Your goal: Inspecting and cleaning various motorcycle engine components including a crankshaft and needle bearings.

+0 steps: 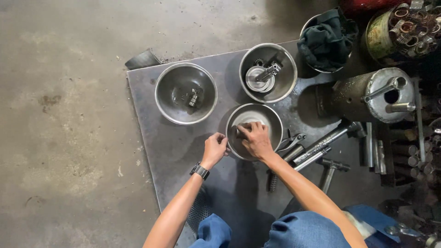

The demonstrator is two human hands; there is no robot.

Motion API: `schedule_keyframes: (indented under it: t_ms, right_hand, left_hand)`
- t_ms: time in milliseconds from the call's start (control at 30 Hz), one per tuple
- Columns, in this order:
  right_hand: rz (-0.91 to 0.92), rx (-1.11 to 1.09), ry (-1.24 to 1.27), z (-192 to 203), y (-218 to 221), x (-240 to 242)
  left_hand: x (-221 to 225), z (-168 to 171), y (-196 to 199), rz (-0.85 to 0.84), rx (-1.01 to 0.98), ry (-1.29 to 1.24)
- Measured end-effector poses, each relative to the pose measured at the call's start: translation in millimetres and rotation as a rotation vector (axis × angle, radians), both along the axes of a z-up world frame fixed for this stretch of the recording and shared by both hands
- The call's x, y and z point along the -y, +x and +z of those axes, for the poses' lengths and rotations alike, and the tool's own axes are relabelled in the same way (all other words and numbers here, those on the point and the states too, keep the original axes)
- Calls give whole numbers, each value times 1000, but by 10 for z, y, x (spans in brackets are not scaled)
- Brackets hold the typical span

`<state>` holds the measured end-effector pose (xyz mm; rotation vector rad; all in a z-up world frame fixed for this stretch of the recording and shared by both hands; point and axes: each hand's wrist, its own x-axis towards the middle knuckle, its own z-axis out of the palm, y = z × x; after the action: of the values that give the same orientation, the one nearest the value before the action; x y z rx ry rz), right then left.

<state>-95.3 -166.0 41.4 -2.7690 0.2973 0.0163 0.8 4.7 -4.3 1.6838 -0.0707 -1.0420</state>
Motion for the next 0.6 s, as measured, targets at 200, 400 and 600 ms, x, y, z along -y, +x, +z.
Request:
schedule_keyframes:
  t_ms: [200, 400, 600]
  right_hand:
    - [18, 27, -36, -54, 73, -11]
    - [-15, -23, -4, -40, 74, 19]
    - [-36, -14, 6, -57, 16, 53]
  left_hand:
    - [-1, 41, 16, 5, 3, -15]
    - [-5, 41, 15, 6, -23, -22]
    - [-10, 54, 15, 3, -27, -17]
